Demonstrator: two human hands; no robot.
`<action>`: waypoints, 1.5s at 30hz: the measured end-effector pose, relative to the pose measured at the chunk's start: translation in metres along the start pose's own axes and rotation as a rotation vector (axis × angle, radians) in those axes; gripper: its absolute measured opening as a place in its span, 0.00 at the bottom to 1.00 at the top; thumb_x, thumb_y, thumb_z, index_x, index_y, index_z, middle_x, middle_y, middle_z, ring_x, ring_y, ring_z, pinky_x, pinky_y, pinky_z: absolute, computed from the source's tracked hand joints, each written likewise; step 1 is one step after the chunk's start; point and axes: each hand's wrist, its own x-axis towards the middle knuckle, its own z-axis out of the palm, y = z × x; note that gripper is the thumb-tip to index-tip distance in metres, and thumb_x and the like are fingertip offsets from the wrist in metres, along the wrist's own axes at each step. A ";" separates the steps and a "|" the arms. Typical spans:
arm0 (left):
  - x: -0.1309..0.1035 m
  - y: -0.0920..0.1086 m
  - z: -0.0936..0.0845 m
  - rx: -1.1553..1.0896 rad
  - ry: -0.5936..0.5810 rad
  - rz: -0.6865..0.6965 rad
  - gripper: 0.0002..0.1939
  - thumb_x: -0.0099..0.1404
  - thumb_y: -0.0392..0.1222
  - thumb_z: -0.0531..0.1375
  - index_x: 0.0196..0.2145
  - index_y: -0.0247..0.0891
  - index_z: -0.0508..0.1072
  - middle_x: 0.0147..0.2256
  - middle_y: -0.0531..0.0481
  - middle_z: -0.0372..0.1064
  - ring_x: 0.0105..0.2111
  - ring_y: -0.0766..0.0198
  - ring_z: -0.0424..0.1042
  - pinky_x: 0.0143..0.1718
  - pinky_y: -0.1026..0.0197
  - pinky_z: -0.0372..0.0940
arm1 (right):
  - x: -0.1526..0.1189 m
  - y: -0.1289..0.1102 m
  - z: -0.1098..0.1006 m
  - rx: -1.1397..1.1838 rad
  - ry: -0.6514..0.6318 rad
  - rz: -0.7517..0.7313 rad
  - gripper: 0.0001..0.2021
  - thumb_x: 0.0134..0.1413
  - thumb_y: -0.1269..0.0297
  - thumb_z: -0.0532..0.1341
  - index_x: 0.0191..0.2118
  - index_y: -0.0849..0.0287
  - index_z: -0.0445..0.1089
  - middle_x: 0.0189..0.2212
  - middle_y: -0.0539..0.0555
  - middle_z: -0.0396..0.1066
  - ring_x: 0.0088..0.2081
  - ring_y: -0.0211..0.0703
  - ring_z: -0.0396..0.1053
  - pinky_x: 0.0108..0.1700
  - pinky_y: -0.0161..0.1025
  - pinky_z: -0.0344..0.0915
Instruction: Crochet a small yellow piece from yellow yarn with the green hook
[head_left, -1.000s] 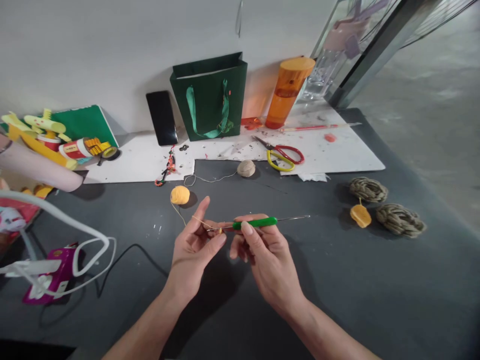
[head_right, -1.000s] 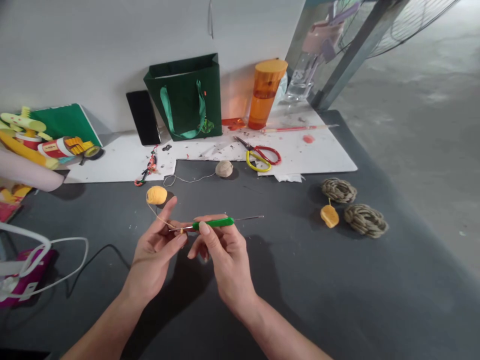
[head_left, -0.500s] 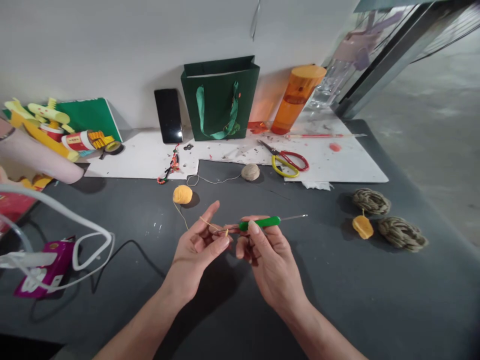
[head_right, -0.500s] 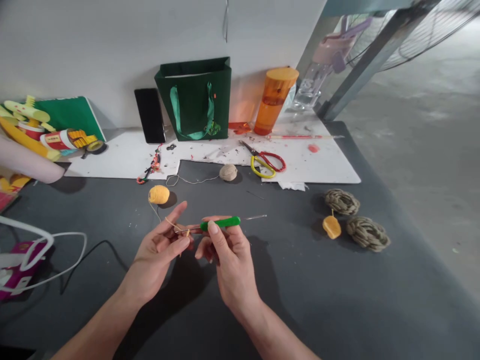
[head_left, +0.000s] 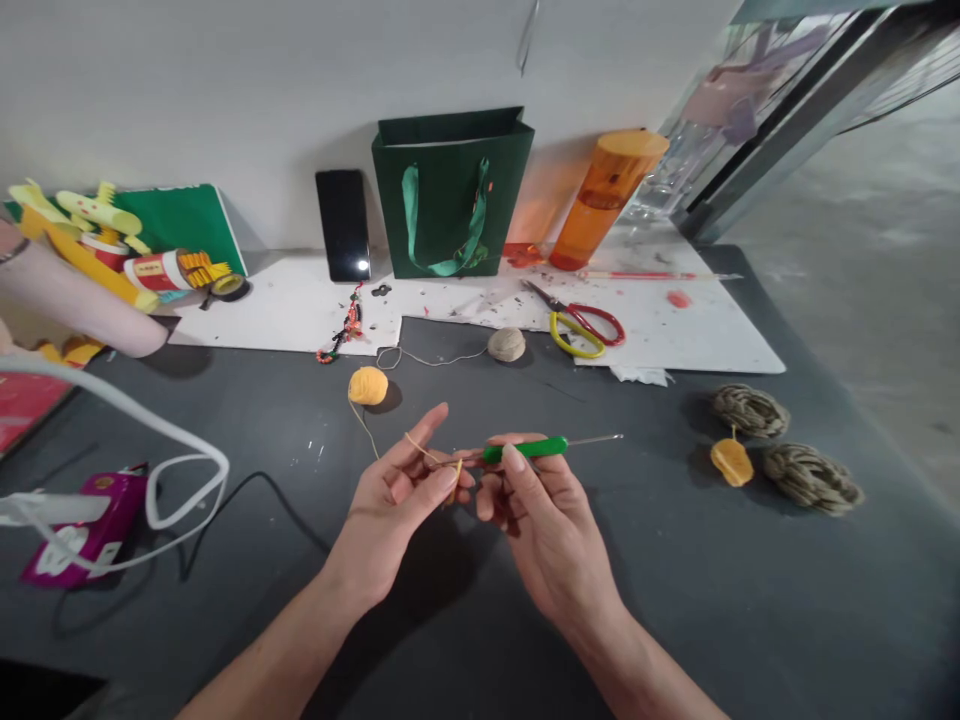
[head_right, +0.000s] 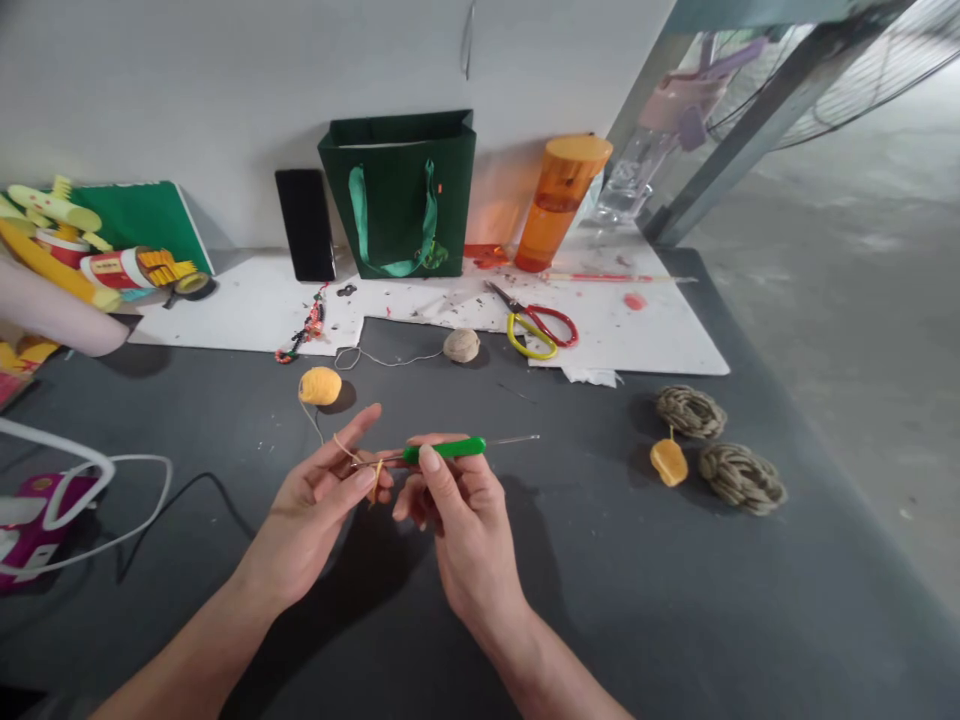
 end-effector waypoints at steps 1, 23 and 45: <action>0.000 0.000 0.000 -0.003 0.004 -0.007 0.30 0.56 0.42 0.74 0.56 0.48 0.76 0.30 0.55 0.75 0.34 0.67 0.74 0.41 0.62 0.68 | 0.000 0.000 0.000 0.000 -0.004 -0.002 0.15 0.49 0.51 0.74 0.35 0.54 0.76 0.28 0.49 0.79 0.20 0.33 0.70 0.22 0.30 0.61; -0.002 0.001 -0.003 0.025 -0.019 -0.013 0.32 0.54 0.38 0.74 0.56 0.49 0.76 0.32 0.53 0.78 0.46 0.56 0.76 0.57 0.48 0.64 | 0.004 0.004 -0.003 0.096 -0.052 0.112 0.13 0.46 0.52 0.75 0.34 0.53 0.78 0.26 0.48 0.78 0.19 0.31 0.68 0.22 0.28 0.64; -0.001 0.000 -0.003 0.013 -0.036 -0.039 0.29 0.56 0.40 0.73 0.55 0.48 0.77 0.37 0.49 0.78 0.39 0.61 0.73 0.49 0.55 0.67 | -0.001 0.003 -0.001 -0.069 0.007 -0.067 0.12 0.52 0.51 0.72 0.35 0.54 0.77 0.27 0.50 0.80 0.19 0.32 0.68 0.22 0.30 0.62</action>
